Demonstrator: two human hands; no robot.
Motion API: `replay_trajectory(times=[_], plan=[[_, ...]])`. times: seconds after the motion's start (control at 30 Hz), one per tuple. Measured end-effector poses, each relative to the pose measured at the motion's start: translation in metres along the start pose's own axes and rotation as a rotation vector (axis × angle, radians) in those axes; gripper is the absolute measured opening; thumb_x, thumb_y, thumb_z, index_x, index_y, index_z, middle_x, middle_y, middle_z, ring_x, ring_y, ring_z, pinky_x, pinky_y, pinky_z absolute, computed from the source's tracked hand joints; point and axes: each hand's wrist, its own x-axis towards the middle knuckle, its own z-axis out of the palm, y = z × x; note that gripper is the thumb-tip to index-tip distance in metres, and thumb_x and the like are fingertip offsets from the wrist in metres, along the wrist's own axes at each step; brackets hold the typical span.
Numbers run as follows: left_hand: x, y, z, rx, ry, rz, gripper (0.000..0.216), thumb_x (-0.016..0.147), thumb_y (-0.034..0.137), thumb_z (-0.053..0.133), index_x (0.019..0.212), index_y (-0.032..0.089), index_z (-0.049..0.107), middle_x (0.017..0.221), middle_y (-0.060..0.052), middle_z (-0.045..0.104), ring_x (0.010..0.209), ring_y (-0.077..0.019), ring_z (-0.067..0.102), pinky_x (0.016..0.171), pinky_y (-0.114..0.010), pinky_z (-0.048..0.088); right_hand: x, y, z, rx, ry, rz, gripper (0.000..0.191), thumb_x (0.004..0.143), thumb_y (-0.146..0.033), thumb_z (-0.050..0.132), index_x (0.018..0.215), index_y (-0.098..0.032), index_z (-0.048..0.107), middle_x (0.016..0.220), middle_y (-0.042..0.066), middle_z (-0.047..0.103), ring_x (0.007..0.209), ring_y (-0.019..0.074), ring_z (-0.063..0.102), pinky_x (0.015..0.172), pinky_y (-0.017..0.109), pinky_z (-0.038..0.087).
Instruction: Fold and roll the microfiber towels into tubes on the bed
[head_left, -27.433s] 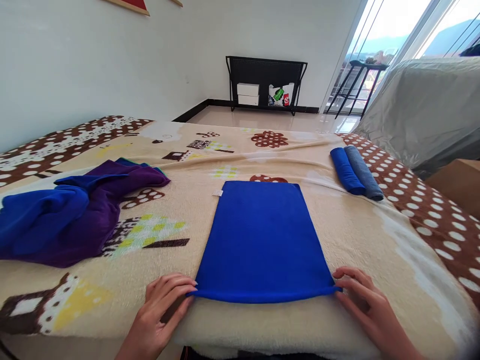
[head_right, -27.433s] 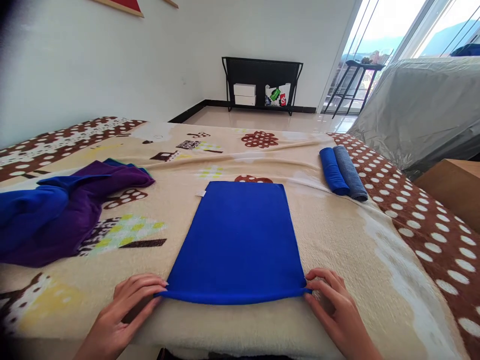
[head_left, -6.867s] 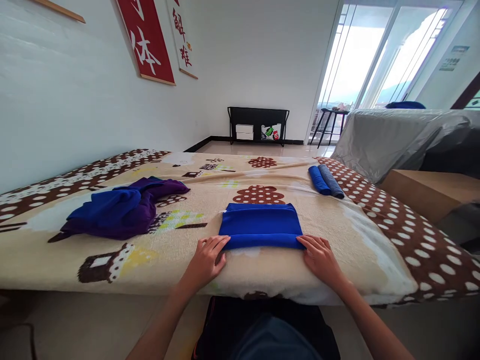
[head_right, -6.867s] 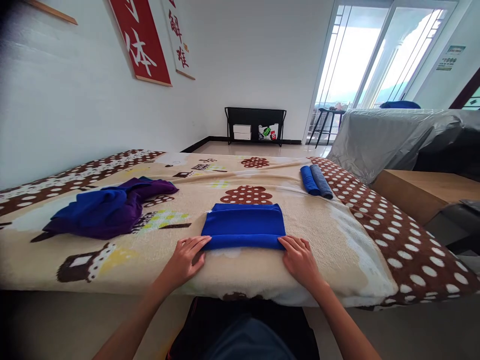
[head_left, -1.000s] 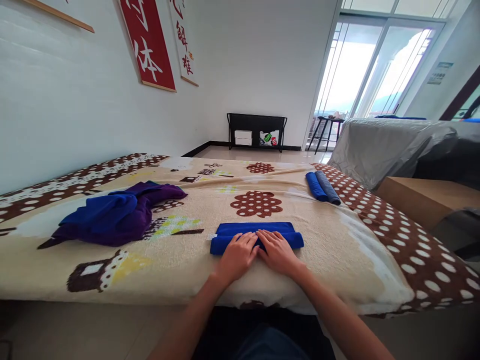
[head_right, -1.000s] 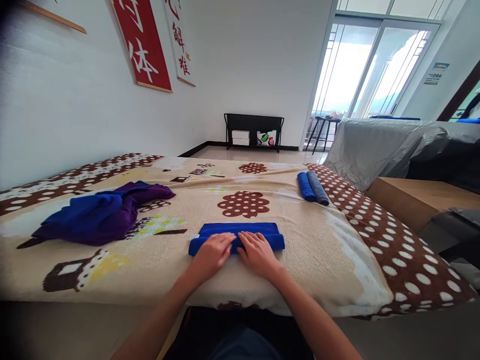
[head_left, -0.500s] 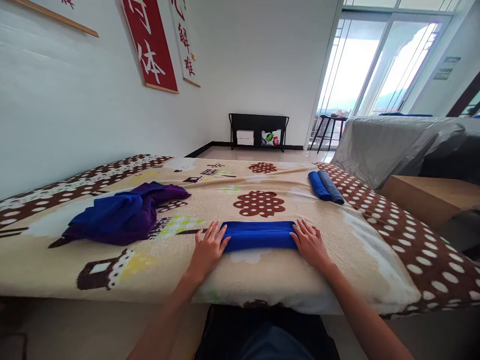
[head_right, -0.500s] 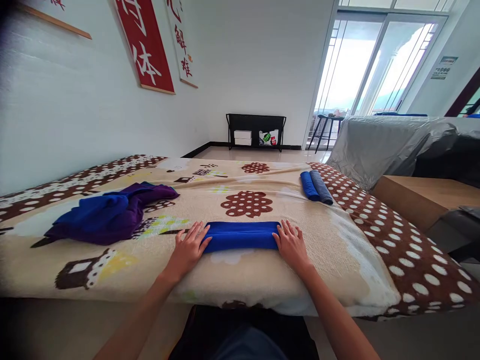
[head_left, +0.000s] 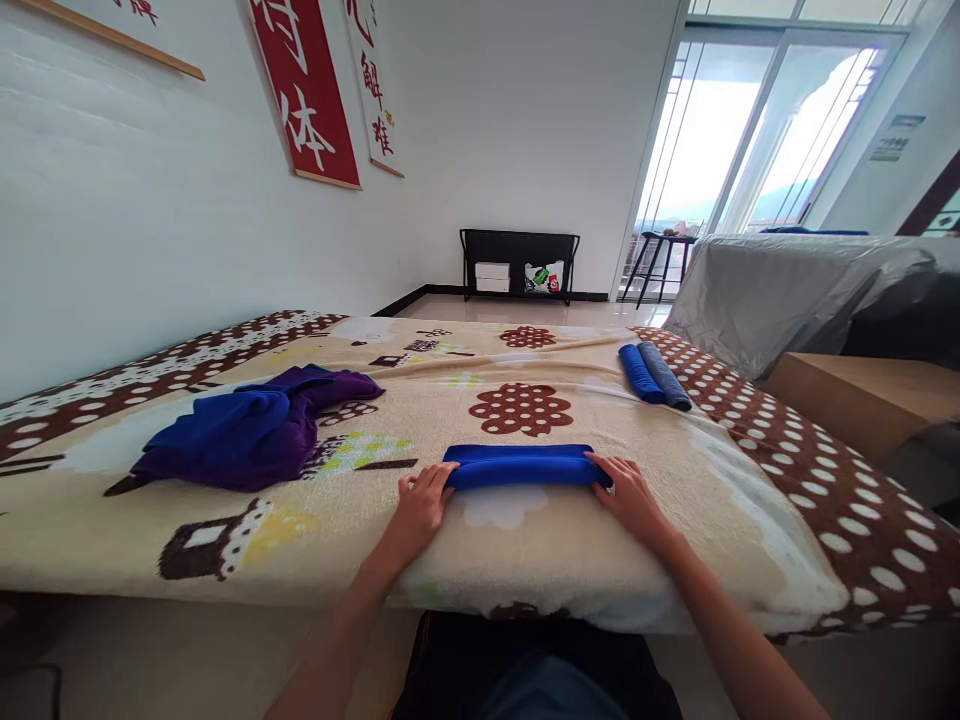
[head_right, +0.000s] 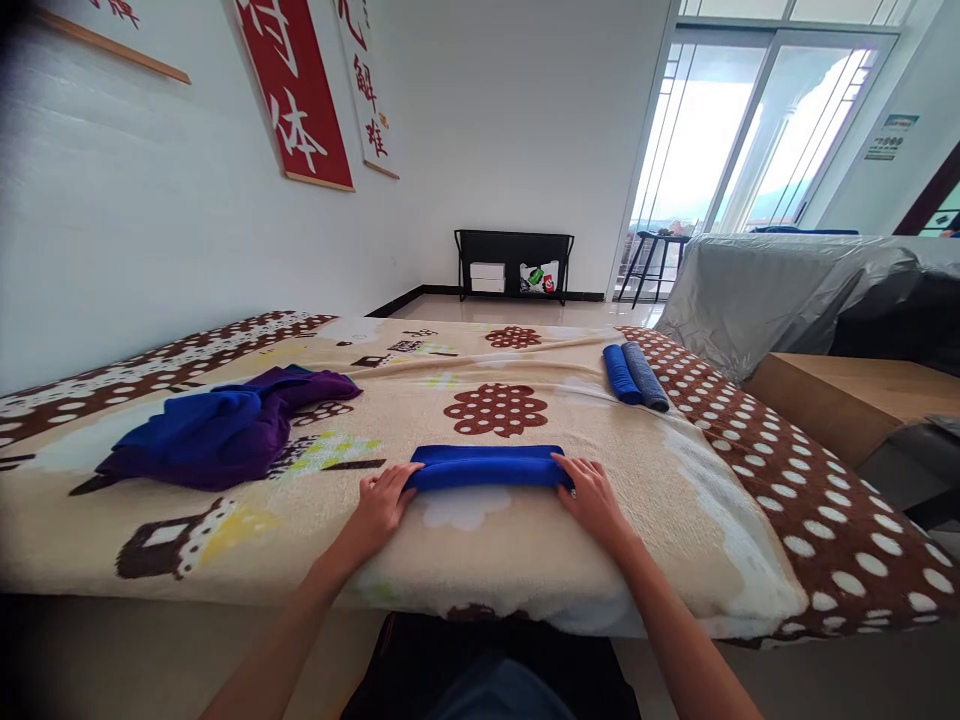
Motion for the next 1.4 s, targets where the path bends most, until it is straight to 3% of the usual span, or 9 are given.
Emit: replay_trajectory(times=[0.17, 0.3, 0.4, 0.47, 0.63, 0.8, 1.0, 1.23, 1.4], plan=[[0.005, -0.008, -0.012, -0.088, -0.092, 0.058, 0.044, 0.101, 0.024, 0.03, 0.144, 0.027, 0.041, 0.135, -0.009, 0.059, 0.118, -0.0218, 0.057, 0.1, -0.041, 0.034, -0.006, 0.005, -0.014, 0.092, -0.037, 0.046, 0.045, 0.092, -0.032, 0.05, 0.136, -0.025, 0.053, 0.112, 0.006, 0.07, 0.106, 0.0223, 0.062, 0.096, 0.04, 0.043], [0.006, -0.003, -0.017, 0.035, -0.097, 0.003, 0.044, 0.099, 0.02, 0.031, 0.135, 0.028, 0.055, 0.126, -0.009, 0.065, 0.115, -0.0259, 0.059, 0.097, -0.045, 0.036, -0.01, -0.008, -0.017, -0.17, -0.02, 0.007, 0.039, 0.096, -0.026, 0.042, 0.13, -0.025, 0.061, 0.121, 0.01, 0.067, 0.113, 0.0252, 0.059, 0.103, 0.048, 0.034], [0.015, 0.023, -0.01, 0.153, 0.011, -0.009, 0.054, 0.091, 0.007, 0.032, 0.135, 0.025, 0.056, 0.138, -0.012, 0.059, 0.129, -0.0289, 0.051, 0.105, -0.053, 0.029, -0.002, -0.034, -0.004, -0.31, 0.031, -0.015, 0.05, 0.091, -0.012, 0.039, 0.137, -0.021, 0.056, 0.139, 0.013, 0.057, 0.129, 0.0278, 0.049, 0.11, 0.05, 0.027], [0.025, 0.049, -0.001, 0.118, -0.044, 0.115, 0.062, 0.084, 0.004, 0.037, 0.141, 0.023, 0.05, 0.147, -0.01, 0.052, 0.138, -0.0255, 0.044, 0.111, -0.05, 0.026, 0.008, -0.054, 0.007, -0.297, -0.047, -0.129, 0.059, 0.088, -0.008, 0.039, 0.146, -0.019, 0.047, 0.147, 0.013, 0.051, 0.138, 0.0261, 0.041, 0.114, 0.047, 0.024], [0.04, 0.092, 0.026, 0.064, -0.14, 0.247, 0.065, 0.083, 0.023, 0.053, 0.147, 0.015, 0.041, 0.154, -0.014, 0.043, 0.144, -0.0276, 0.036, 0.119, -0.048, 0.021, 0.032, -0.081, 0.026, -0.186, -0.176, -0.238, 0.063, 0.092, -0.027, 0.049, 0.152, -0.011, 0.035, 0.151, 0.016, 0.044, 0.141, 0.0269, 0.038, 0.116, 0.044, 0.028], [0.033, 0.052, 0.027, 0.095, -0.088, 0.166, 0.054, 0.098, 0.044, 0.044, 0.146, 0.021, 0.041, 0.145, -0.013, 0.053, 0.134, -0.0299, 0.046, 0.114, -0.05, 0.025, 0.032, -0.051, 0.014, -0.127, -0.169, -0.2, 0.055, 0.099, -0.041, 0.048, 0.149, -0.02, 0.041, 0.143, 0.012, 0.054, 0.132, 0.0235, 0.049, 0.113, 0.044, 0.033], [0.034, -0.006, 0.005, 0.076, -0.182, 0.19, 0.047, 0.099, 0.046, 0.043, 0.141, 0.026, 0.048, 0.137, -0.01, 0.059, 0.127, -0.0258, 0.052, 0.107, -0.045, 0.032, 0.017, 0.003, -0.007, -0.1, -0.19, -0.122, 0.052, 0.097, -0.044, 0.05, 0.144, -0.022, 0.047, 0.14, 0.012, 0.057, 0.129, 0.0242, 0.053, 0.108, 0.046, 0.038], [0.049, -0.019, -0.005, 0.047, -0.246, 0.18, 0.045, 0.096, 0.05, 0.048, 0.135, 0.027, 0.054, 0.132, -0.01, 0.06, 0.12, -0.0268, 0.053, 0.104, -0.044, 0.034, 0.029, 0.017, -0.016, -0.035, -0.211, -0.104, 0.043, 0.092, -0.045, 0.06, 0.129, -0.022, 0.06, 0.126, 0.01, 0.066, 0.118, 0.0246, 0.06, 0.108, 0.047, 0.036], [0.047, -0.016, -0.005, -0.001, -0.257, 0.143, 0.044, 0.095, 0.048, 0.05, 0.134, 0.029, 0.054, 0.131, -0.01, 0.059, 0.121, -0.0273, 0.05, 0.105, -0.046, 0.034, 0.049, 0.008, -0.058, 0.042, -0.223, -0.1, 0.034, 0.09, -0.049, 0.061, 0.109, -0.021, 0.069, 0.104, 0.007, 0.073, 0.098, 0.0231, 0.066, 0.094, 0.04, 0.047]])
